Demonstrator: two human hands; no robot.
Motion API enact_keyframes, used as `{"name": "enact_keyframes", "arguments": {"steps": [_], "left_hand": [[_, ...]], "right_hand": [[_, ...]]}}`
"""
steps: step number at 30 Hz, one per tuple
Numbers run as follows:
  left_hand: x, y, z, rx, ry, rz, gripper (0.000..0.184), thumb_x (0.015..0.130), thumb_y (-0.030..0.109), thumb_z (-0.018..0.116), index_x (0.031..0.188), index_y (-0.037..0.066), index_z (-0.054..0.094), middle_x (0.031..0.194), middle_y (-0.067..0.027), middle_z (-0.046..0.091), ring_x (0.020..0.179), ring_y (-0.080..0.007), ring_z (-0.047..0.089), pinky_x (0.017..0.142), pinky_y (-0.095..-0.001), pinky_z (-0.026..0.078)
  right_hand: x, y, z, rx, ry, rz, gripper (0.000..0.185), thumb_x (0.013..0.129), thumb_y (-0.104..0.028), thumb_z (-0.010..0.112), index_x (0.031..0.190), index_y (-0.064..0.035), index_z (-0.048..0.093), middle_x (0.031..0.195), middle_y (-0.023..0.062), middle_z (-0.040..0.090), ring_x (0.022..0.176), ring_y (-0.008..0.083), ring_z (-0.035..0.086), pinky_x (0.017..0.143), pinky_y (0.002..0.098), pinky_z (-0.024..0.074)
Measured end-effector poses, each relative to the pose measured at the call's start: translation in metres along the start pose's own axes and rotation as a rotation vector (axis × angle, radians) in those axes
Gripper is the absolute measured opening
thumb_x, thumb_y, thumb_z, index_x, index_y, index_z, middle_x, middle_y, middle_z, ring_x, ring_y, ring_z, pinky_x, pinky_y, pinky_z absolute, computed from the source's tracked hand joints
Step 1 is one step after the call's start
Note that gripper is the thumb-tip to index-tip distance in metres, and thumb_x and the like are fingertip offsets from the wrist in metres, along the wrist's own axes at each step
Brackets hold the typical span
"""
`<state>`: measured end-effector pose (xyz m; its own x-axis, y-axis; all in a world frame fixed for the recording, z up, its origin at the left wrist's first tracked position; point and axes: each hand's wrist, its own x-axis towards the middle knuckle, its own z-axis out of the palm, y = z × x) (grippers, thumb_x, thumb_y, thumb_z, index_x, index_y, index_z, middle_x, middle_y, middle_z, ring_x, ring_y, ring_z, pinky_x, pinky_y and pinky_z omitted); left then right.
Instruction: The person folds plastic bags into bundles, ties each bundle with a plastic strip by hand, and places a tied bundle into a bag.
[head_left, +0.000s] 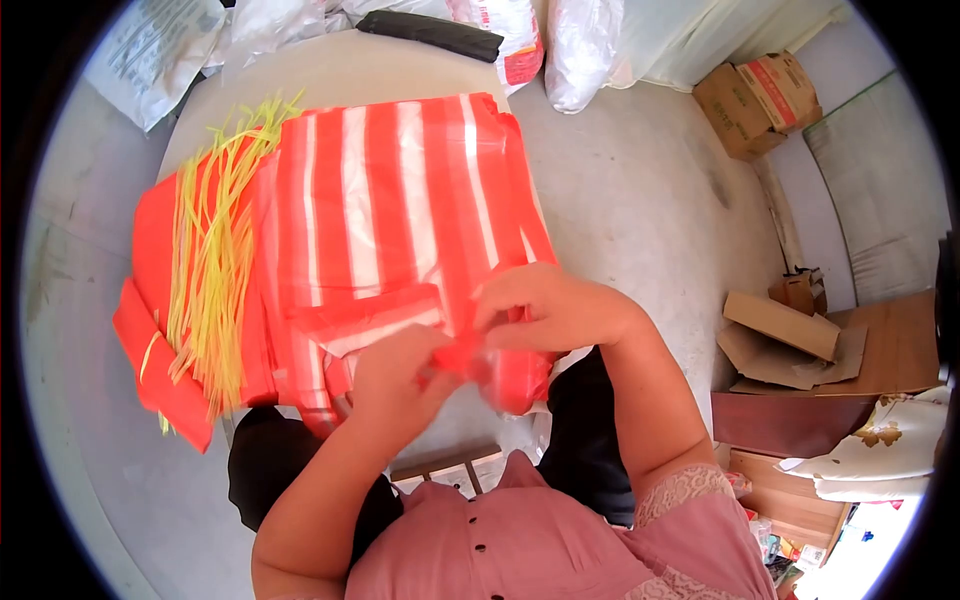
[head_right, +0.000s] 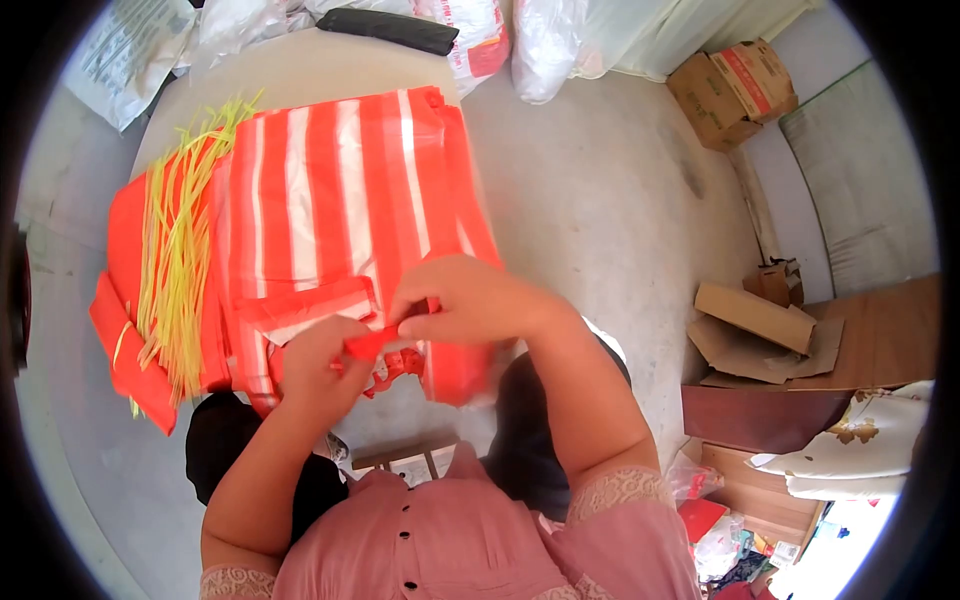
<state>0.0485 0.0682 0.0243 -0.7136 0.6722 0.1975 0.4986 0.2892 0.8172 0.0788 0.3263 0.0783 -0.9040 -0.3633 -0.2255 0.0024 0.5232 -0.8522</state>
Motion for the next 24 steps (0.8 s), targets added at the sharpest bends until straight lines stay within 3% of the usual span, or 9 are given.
{"name": "enact_keyframes", "arguments": {"steps": [1, 4, 5, 10, 13, 16, 24], "left_hand": [[-0.002, 0.001, 0.004, 0.076, 0.01, 0.191, 0.027, 0.074, 0.0, 0.078, 0.1, 0.005, 0.072, 0.088, -0.0071, 0.07, 0.079, -0.0242, 0.072, 0.066, -0.0359, 0.056], [-0.009, 0.003, 0.02, 0.161, 0.044, 0.444, 0.03, 0.068, 0.002, 0.078, 0.097, 0.004, 0.072, 0.09, -0.0091, 0.07, 0.076, -0.0276, 0.07, 0.061, -0.0375, 0.055], [-0.01, 0.003, 0.023, 0.192, 0.01, 0.482, 0.03, 0.066, 0.003, 0.078, 0.096, 0.004, 0.071, 0.091, -0.008, 0.07, 0.077, -0.0247, 0.071, 0.06, -0.0368, 0.055], [-0.007, 0.008, 0.044, 0.146, 0.017, 0.523, 0.03, 0.067, 0.004, 0.077, 0.097, 0.004, 0.071, 0.09, -0.0083, 0.07, 0.077, -0.025, 0.071, 0.062, -0.0368, 0.056], [-0.003, 0.018, 0.052, 0.138, -0.037, 0.494, 0.031, 0.068, 0.005, 0.078, 0.098, 0.004, 0.071, 0.09, -0.0088, 0.07, 0.077, -0.0261, 0.071, 0.063, -0.0379, 0.057], [-0.001, 0.024, 0.059, 0.132, -0.081, 0.449, 0.031, 0.068, 0.006, 0.078, 0.099, 0.004, 0.071, 0.09, -0.0093, 0.07, 0.078, -0.0272, 0.071, 0.065, -0.0389, 0.058], [0.002, 0.028, 0.05, -0.004, -0.039, 0.329, 0.029, 0.072, 0.003, 0.077, 0.101, 0.003, 0.071, 0.091, -0.0118, 0.071, 0.078, -0.0308, 0.071, 0.065, -0.0384, 0.057]], "right_hand": [[-0.002, 0.003, -0.004, 0.019, -0.006, 0.014, 0.019, 0.096, -0.013, 0.066, 0.112, -0.0032, 0.07, 0.105, 0.0089, 0.07, 0.097, 0.0224, 0.067, 0.086, 0.0361, 0.0531], [0.001, 0.008, -0.006, 0.193, 0.384, -0.09, 0.014, 0.096, -0.007, 0.064, 0.108, -0.0036, 0.071, 0.1, 0.0074, 0.072, 0.098, 0.0181, 0.066, 0.089, 0.0317, 0.0506], [0.002, 0.008, -0.006, 0.164, 0.365, -0.084, 0.015, 0.097, -0.009, 0.063, 0.109, -0.0036, 0.071, 0.101, 0.0075, 0.072, 0.098, 0.0188, 0.066, 0.09, 0.0322, 0.0505], [0.013, 0.011, 0.007, -0.039, 0.251, -0.133, 0.021, 0.103, -0.018, 0.057, 0.111, -0.0031, 0.07, 0.102, 0.0095, 0.071, 0.098, 0.0234, 0.066, 0.091, 0.0356, 0.051], [0.015, 0.013, 0.002, -0.056, 0.124, -0.026, 0.037, 0.107, -0.037, 0.054, 0.108, -0.0037, 0.07, 0.102, 0.0138, 0.073, 0.095, 0.0294, 0.067, 0.087, 0.0406, 0.0521], [0.014, 0.019, 0.001, -0.049, 0.049, 0.099, 0.043, 0.108, -0.041, 0.051, 0.104, -0.0027, 0.071, 0.098, 0.0132, 0.074, 0.091, 0.029, 0.068, 0.085, 0.0412, 0.0523], [0.013, 0.033, 0.002, -0.017, 0.079, 0.097, 0.046, 0.109, -0.042, 0.049, 0.109, -0.0023, 0.072, 0.099, 0.013, 0.076, 0.096, 0.0283, 0.069, 0.089, 0.0396, 0.0526]]}}
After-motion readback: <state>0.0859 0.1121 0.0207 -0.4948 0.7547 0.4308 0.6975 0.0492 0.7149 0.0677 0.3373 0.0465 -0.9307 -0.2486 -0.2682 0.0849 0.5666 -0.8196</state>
